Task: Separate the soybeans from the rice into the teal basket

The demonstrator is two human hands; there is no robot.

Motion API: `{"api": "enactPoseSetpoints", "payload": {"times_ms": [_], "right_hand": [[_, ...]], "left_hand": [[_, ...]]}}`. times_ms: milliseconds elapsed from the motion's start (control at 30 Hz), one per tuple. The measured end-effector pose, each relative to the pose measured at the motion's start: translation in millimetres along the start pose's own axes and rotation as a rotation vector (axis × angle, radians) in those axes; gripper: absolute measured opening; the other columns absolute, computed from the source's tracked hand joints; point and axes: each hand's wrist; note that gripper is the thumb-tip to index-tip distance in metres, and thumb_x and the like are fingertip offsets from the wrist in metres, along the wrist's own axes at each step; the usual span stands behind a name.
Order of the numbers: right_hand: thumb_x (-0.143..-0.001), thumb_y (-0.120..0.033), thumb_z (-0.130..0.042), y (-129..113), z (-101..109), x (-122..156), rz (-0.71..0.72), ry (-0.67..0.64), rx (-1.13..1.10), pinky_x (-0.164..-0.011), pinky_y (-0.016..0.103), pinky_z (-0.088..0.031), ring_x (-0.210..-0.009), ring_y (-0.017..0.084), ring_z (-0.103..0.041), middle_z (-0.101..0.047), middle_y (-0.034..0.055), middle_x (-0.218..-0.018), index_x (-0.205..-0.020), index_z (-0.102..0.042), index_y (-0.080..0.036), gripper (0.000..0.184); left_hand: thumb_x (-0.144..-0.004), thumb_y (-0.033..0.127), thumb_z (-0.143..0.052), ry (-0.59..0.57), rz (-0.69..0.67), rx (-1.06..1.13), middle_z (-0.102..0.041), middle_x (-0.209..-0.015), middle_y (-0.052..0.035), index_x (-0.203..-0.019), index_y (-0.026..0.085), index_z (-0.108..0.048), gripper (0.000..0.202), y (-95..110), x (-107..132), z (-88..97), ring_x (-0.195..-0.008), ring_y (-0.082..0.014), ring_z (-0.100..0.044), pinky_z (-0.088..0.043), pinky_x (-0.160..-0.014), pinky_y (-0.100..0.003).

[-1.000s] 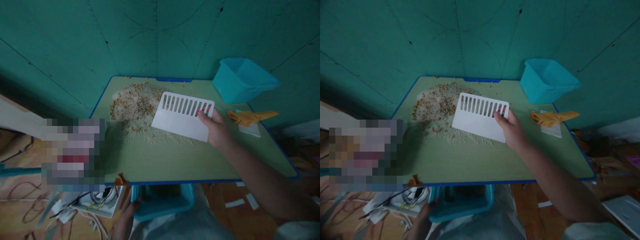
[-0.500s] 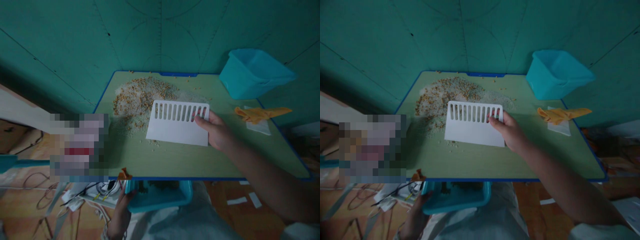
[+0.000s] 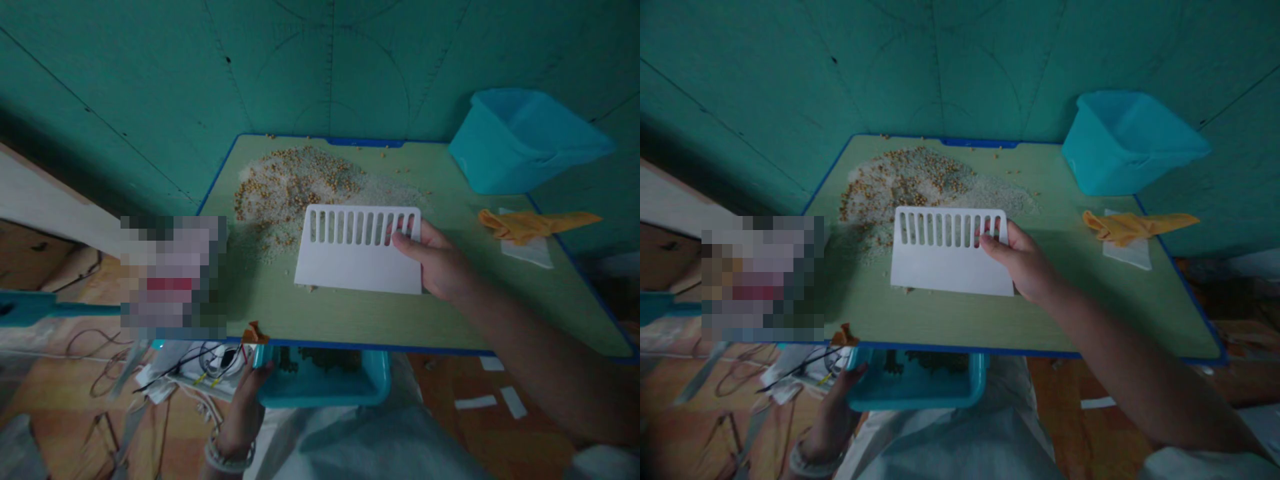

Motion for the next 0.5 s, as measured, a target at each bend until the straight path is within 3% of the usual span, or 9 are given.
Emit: {"api": "enactPoseSetpoints", "payload": {"times_ms": [233, 500], "right_hand": [[-0.071, -0.044, -0.071, -4.2, -0.4, 3.4, 0.028, 0.01, -0.053, -0.066, 0.039, -0.053, -0.07, 0.02, -0.066, -0.07, 0.0001, -0.082, -0.09, -0.06, -0.026, 0.029], [-0.065, -0.043, -0.075, -9.2, 4.3, 4.1, -0.058, -0.058, -0.063, -0.063, 0.039, -0.052, -0.067, 0.02, -0.066, -0.07, 0.0003, -0.078, -0.087, -0.064, -0.024, 0.031]], "left_hand": [[-0.049, 0.04, -0.085, 0.002, -0.069, 0.04, -0.079, -0.095, -0.0027, -0.09, 0.026, -0.078, 0.044, 5.1, 2.3, -7.1, -0.113, -0.0392, -0.061, -0.052, -0.092, -0.047], [-0.04, 0.038, -0.089, 0.088, -0.052, 0.077, -0.079, -0.095, -0.0016, -0.082, 0.026, -0.077, 0.045, 5.1, 0.5, -7.4, -0.114, -0.0393, -0.061, -0.053, -0.091, -0.046]]}}
Point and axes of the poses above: each hand's wrist, its own x-axis away from the middle knuckle, its own z-axis out of the back of the hand, y = z × x
